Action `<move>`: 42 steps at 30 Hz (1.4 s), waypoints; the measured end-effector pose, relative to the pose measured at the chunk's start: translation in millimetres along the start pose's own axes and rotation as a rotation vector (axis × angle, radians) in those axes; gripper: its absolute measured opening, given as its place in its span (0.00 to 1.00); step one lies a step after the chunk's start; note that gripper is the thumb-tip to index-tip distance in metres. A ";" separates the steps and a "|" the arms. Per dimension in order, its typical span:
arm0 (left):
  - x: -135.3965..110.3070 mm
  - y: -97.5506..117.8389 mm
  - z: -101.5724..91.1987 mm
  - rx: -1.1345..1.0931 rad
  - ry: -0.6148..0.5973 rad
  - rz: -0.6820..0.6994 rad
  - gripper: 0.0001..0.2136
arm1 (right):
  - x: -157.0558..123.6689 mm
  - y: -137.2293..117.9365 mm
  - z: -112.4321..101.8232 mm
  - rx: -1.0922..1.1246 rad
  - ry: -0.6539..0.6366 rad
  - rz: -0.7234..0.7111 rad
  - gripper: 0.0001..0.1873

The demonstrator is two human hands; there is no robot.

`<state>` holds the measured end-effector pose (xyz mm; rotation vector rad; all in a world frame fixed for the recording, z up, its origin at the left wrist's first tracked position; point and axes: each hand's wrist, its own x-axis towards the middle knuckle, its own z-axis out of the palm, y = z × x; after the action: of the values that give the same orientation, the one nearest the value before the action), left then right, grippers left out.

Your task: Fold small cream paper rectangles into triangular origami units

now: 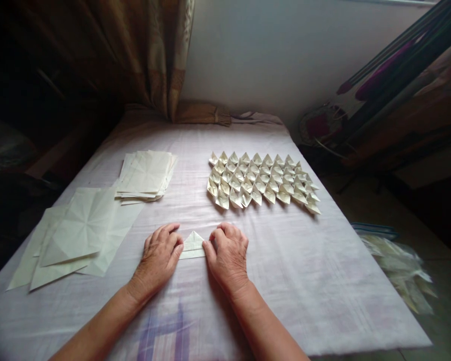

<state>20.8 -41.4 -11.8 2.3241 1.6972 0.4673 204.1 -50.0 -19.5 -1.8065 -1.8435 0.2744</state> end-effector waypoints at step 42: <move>67.4 31.0 -30.4 0.134 -0.384 0.386 0.06 | -2.7 16.4 6.4 0.145 0.097 -0.049 0.09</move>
<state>55.4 13.1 35.7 2.6332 1.1416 -0.0409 214.9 -50.0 -33.6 -1.6456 -1.7513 0.2897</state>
